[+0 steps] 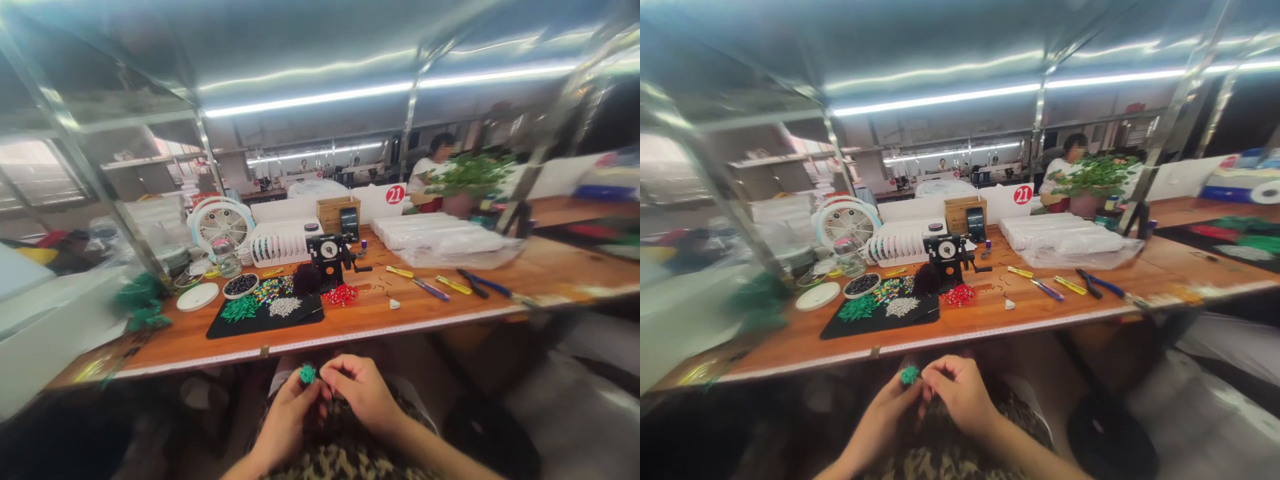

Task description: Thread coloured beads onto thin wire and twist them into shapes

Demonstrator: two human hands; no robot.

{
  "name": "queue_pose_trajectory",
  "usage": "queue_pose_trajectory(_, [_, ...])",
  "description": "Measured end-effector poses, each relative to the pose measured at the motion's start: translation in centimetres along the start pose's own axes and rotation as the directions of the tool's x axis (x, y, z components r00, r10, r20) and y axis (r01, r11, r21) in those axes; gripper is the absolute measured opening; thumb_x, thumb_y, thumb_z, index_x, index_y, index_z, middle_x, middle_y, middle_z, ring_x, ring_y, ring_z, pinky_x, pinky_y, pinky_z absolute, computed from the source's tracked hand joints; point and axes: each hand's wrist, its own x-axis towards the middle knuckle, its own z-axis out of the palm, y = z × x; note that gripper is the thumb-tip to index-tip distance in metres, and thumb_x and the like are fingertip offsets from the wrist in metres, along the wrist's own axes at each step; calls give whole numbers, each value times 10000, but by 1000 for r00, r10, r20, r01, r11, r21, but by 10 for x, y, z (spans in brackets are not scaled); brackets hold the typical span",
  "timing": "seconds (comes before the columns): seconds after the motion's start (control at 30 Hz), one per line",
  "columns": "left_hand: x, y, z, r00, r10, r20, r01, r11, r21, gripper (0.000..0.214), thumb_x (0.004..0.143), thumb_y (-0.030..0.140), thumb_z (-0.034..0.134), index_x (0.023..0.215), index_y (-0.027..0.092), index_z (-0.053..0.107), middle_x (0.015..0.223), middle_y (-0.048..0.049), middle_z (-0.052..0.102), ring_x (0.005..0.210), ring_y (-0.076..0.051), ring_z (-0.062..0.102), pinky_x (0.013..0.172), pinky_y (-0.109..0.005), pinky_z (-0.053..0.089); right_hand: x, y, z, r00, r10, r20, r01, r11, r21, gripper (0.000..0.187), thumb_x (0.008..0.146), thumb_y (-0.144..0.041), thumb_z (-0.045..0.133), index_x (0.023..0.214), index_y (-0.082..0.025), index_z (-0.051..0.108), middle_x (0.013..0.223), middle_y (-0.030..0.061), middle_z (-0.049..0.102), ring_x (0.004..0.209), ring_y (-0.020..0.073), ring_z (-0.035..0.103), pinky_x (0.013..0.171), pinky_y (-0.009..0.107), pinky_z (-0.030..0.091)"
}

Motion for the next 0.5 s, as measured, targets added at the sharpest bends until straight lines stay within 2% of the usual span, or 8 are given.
queue_pose_trajectory(0.1, [-2, 2, 5, 995, 63, 77, -67, 996, 54, 359, 684, 451, 720, 702, 153, 520, 550, 11, 540, 473, -86, 447, 471, -204, 333, 1, -3, 2, 998, 44, 33, -45, 998, 46, 285, 769, -410, 585, 696, -136, 607, 485, -3, 570, 436, 124, 524, 472, 229, 404])
queue_pose_trajectory(0.23, [-2, 1, 4, 986, 139, 91, -141, 990, 25, 372, 691, 465, 709, 698, 167, 486, 523, 42, 482, 449, -78, 418, 445, -202, 318, 1, -6, 0, 996, 16, -92, -23, 997, -73, 239, 726, -352, 621, 646, -127, 635, 531, 3, 579, 506, 108, 499, 508, 215, 385])
queue_pose_trajectory(0.4, [1, -8, -1, 983, 91, 161, -89, 996, -20, 381, 704, 496, 685, 739, 177, 479, 508, 70, 400, 415, -67, 370, 401, -196, 271, 1, -6, -1, 997, 32, -67, -39, 993, -108, 241, 735, -349, 607, 673, -126, 674, 541, 2, 572, 524, 109, 483, 532, 223, 370])
queue_pose_trajectory(0.5, [3, -10, -2, 987, 102, 127, -100, 995, -25, 381, 713, 498, 677, 715, 177, 472, 511, 59, 418, 425, -71, 379, 406, -201, 279, 1, -6, 1, 998, 36, -57, -41, 996, -81, 220, 714, -341, 626, 636, -135, 640, 517, -10, 548, 507, 104, 468, 512, 218, 356])
